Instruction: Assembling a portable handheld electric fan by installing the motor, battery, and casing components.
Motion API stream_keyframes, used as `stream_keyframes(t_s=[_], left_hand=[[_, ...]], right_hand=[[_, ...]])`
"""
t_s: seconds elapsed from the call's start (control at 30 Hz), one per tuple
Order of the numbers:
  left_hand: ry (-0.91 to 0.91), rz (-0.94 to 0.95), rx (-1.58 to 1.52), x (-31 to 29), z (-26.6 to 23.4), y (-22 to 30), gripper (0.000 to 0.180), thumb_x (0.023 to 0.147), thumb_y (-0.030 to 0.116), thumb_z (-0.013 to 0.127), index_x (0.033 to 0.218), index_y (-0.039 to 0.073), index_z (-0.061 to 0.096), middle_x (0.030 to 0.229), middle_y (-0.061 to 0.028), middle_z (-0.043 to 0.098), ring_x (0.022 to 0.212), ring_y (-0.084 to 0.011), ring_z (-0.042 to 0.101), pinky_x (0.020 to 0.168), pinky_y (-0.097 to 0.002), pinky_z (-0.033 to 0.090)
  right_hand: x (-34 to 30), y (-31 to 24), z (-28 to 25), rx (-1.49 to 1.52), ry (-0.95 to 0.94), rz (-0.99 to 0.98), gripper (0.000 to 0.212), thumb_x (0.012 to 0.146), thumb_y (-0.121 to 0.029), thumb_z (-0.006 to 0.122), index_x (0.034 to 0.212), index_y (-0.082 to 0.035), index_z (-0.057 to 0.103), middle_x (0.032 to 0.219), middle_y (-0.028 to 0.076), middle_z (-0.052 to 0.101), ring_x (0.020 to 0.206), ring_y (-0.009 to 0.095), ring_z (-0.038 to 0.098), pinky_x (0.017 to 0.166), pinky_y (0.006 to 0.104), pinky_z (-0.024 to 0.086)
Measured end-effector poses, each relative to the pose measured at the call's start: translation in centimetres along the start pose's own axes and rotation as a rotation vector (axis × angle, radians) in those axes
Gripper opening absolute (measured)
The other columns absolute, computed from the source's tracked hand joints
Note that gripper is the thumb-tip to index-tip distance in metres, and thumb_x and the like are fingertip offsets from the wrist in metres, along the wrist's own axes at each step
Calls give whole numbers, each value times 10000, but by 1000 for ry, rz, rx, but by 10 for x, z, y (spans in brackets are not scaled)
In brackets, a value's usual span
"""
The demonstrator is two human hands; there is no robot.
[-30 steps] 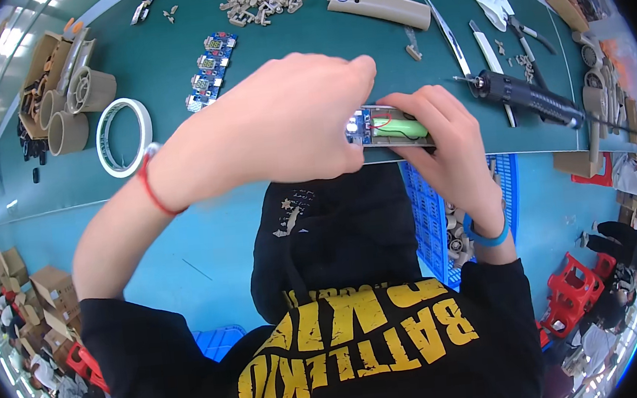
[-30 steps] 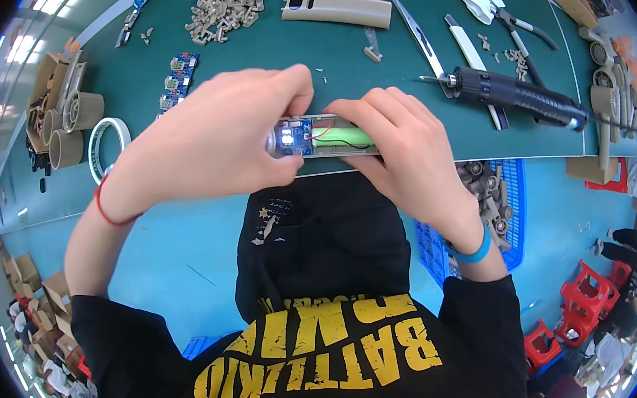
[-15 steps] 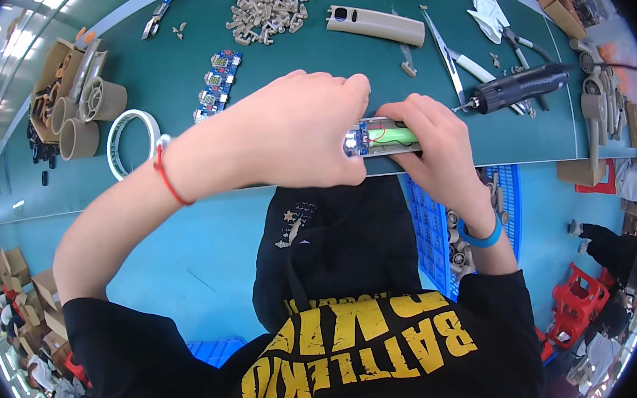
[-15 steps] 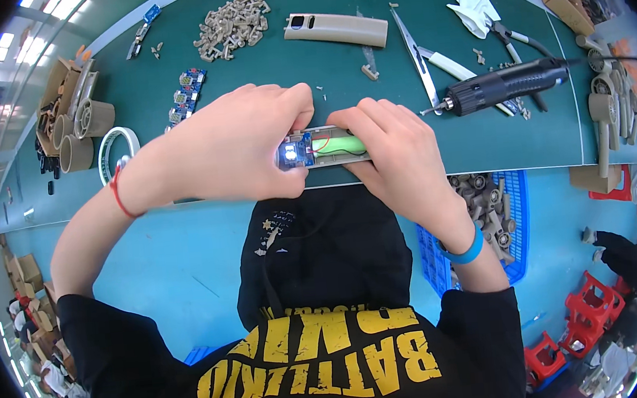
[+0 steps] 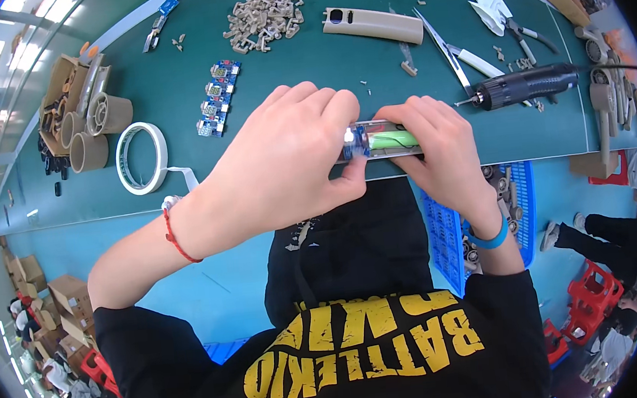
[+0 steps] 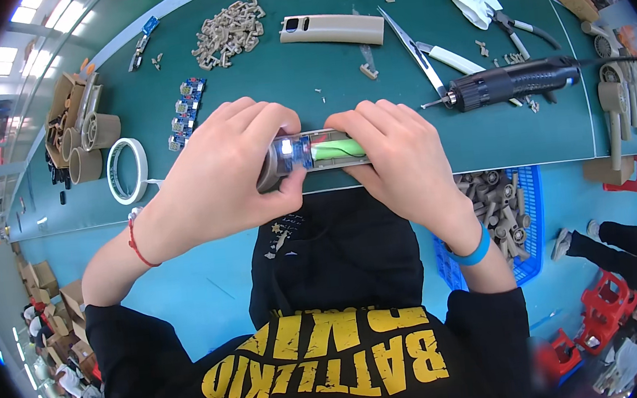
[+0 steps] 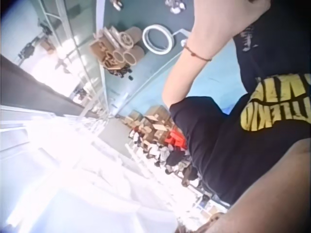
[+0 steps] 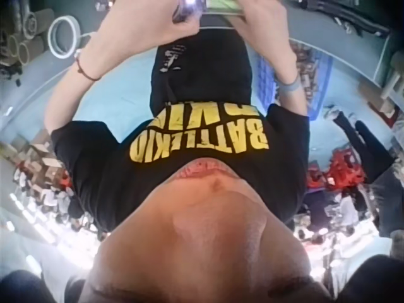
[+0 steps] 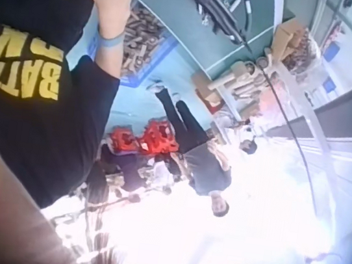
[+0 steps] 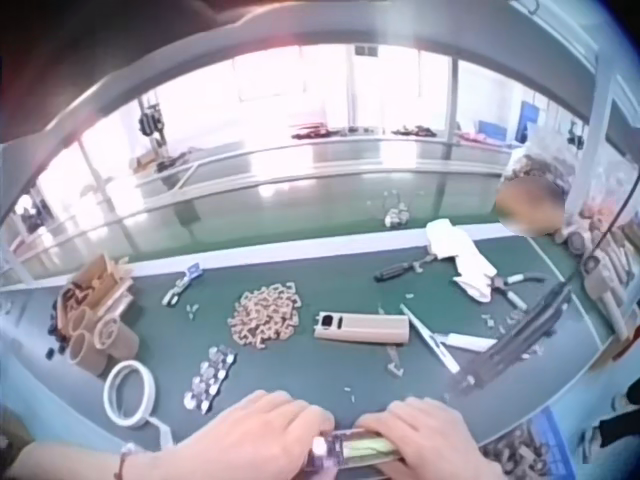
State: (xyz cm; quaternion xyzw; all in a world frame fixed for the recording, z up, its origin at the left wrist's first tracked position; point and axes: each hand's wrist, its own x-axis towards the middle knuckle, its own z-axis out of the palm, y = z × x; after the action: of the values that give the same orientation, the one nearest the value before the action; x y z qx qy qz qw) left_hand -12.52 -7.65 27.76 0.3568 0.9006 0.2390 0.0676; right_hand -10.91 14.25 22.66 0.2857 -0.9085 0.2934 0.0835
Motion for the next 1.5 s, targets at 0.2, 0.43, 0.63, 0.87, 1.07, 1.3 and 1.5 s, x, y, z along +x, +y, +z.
stream_keyframes(t_s=[0.2, 0.43, 0.63, 0.87, 1.07, 1.3, 1.5], left_hand=[[16, 68, 21, 1, -3, -1, 333, 703, 123, 736, 949, 30, 531, 845, -104, 584, 801, -286, 570, 774, -375, 470], [-35, 19, -32, 3, -7, -2, 338, 692, 124, 752, 939, 33, 542, 832, -104, 600, 781, -280, 579, 713, -369, 485], [-85, -35, -41, 4, -12, -1, 329, 690, 135, 761, 937, 38, 567, 825, -107, 619, 780, -280, 603, 697, -371, 494], [-77, 19, -59, 6, -14, -3, 331, 701, 147, 760, 966, 33, 597, 822, -110, 633, 789, -280, 617, 694, -368, 500], [-97, -52, -56, 7, -15, 1, 322, 703, 141, 757, 956, 29, 593, 802, -107, 629, 763, -281, 611, 673, -375, 493], [-128, -92, -60, 7, -16, 4, 299, 704, 138, 758, 928, 21, 599, 770, -117, 625, 748, -291, 607, 653, -385, 486], [-117, -119, -48, 8, -19, 11, 282, 711, 129, 760, 935, 13, 633, 733, -134, 612, 674, -295, 608, 633, -379, 482]], right_hand=[[-1, 3, 0, -5, -32, -4, 380, 687, -100, 756, 1028, -94, 590, 846, 56, 544, 784, 255, 557, 689, 359, 442], [-1, 3, 0, -22, -53, -4, 387, 688, -109, 760, 1037, -96, 592, 847, 52, 540, 787, 249, 552, 695, 353, 438], [0, -1, 1, 3, -16, -8, 376, 653, -55, 754, 1001, -73, 611, 810, 75, 568, 750, 277, 556, 658, 371, 435], [0, 0, -2, 2, -24, -11, 382, 650, -55, 753, 1003, -74, 610, 809, 73, 566, 741, 278, 550, 650, 370, 429], [1, 1, 0, 10, -6, -19, 385, 648, -51, 754, 1004, -73, 609, 808, 72, 565, 738, 276, 548, 647, 368, 427], [-1, 0, -1, -17, -49, -9, 388, 680, -93, 750, 1032, -96, 587, 837, 49, 527, 788, 244, 544, 691, 355, 429], [-1, -1, -1, -10, -55, -26, 414, 664, -75, 755, 1043, -95, 588, 842, 54, 527, 803, 244, 545, 701, 356, 432]])
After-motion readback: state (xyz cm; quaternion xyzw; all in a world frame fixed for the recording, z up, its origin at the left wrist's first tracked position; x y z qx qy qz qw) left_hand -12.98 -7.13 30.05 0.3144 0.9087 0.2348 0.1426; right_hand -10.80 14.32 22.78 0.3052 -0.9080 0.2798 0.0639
